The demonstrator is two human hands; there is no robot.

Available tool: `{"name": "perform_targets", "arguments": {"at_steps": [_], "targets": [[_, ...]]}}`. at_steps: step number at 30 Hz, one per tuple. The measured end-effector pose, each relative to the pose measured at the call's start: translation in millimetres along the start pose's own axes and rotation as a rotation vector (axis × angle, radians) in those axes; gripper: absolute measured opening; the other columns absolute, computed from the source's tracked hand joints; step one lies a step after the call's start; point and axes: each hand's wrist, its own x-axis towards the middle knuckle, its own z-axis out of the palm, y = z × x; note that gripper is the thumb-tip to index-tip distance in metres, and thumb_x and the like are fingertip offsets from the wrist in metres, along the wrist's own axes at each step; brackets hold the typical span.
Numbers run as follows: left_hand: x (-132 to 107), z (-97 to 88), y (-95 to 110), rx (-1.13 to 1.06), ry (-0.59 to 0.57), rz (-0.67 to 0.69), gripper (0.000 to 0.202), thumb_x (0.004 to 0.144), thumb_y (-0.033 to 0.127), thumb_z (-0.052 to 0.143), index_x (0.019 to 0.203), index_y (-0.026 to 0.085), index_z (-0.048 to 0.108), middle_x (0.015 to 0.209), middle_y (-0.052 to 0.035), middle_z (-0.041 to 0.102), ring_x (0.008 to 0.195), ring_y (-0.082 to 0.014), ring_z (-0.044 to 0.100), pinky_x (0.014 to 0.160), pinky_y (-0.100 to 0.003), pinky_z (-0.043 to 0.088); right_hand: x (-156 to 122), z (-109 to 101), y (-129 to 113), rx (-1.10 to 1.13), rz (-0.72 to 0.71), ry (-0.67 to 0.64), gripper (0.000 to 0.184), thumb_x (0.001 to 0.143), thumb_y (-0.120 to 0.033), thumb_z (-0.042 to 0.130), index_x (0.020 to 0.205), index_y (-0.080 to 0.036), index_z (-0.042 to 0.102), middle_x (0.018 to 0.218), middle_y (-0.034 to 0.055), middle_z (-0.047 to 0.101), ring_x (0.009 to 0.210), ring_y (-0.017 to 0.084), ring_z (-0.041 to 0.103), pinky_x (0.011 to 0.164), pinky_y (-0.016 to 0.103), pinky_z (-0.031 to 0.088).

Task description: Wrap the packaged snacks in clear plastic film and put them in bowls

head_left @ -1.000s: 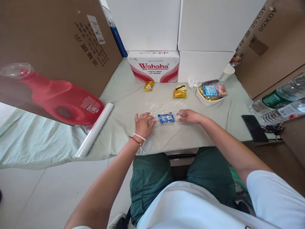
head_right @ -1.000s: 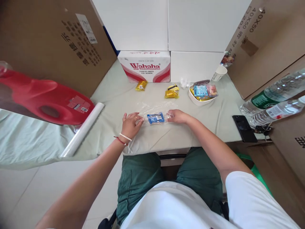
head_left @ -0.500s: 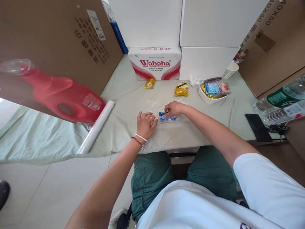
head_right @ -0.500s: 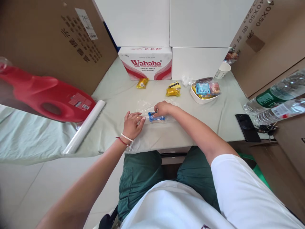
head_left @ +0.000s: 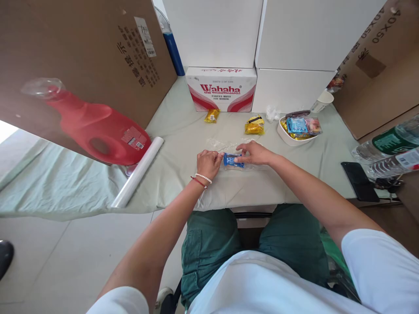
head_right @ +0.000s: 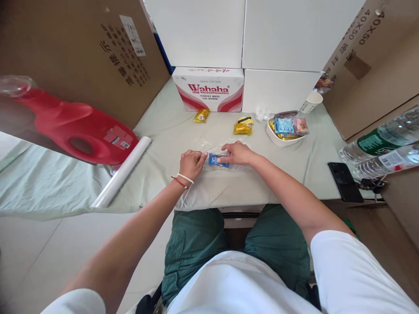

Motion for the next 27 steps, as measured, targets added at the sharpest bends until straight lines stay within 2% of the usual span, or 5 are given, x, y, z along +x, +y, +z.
{"name": "perform_targets", "arguments": {"at_steps": [6,10,15,22,27], "targets": [[26.7,-11.9,-21.9,-0.138,0.254,-0.292,0.028,0.085,0.042,0.066,0.103,0.021,0.065,0.115,-0.0159,0.067,0.122,-0.0353,0.056,0.110,-0.056,0.042,7.3,10.7,11.5,0.163,0.149,0.010,0.024,0.096,-0.033,0.062,0.105,-0.015,0.076,0.089,0.0013,0.073,0.079,0.015,0.061,0.073,0.024,0.042],[-17.1,-44.6,-2.5,0.004,0.560,-0.187,0.037,0.091,0.029,0.059,0.126,0.016,0.061,0.139,-0.0218,0.057,0.143,-0.0387,0.045,0.120,-0.061,0.029,16.0,20.2,9.7,0.119,0.282,0.034,0.029,0.092,-0.030,0.069,0.115,-0.014,0.073,0.086,0.0011,0.070,0.072,0.014,0.057,0.069,0.023,0.040],[-71.3,-34.8,66.7,0.028,0.125,0.318,0.039,0.098,0.021,0.047,0.129,0.029,0.069,0.132,-0.0079,0.073,0.136,-0.0298,0.060,0.114,-0.053,0.033,15.4,29.7,11.7,0.089,0.269,0.045,0.033,0.096,-0.031,0.067,0.124,-0.014,0.069,0.090,0.0031,0.072,0.076,0.015,0.059,0.071,0.023,0.041],[-36.1,9.9,60.6,0.067,-0.059,0.124,0.046,0.100,0.019,0.042,0.137,0.027,0.067,0.147,-0.0100,0.068,0.138,-0.0326,0.060,0.110,-0.058,0.034,31.0,3.6,24.5,-0.143,0.215,0.038,0.036,0.095,-0.039,0.069,0.123,-0.017,0.073,0.108,0.0111,0.075,0.102,0.026,0.066,0.088,0.032,0.048],[-38.5,10.6,49.0,0.064,-0.068,0.109,0.048,0.099,0.018,0.044,0.139,0.032,0.068,0.151,-0.0053,0.066,0.139,-0.0346,0.056,0.109,-0.059,0.034,82.2,2.6,27.0,-0.299,0.109,0.109,0.080,0.088,-0.038,0.078,0.157,-0.012,0.048,0.149,0.0250,0.057,0.143,0.041,0.046,0.118,0.051,0.038]]}}
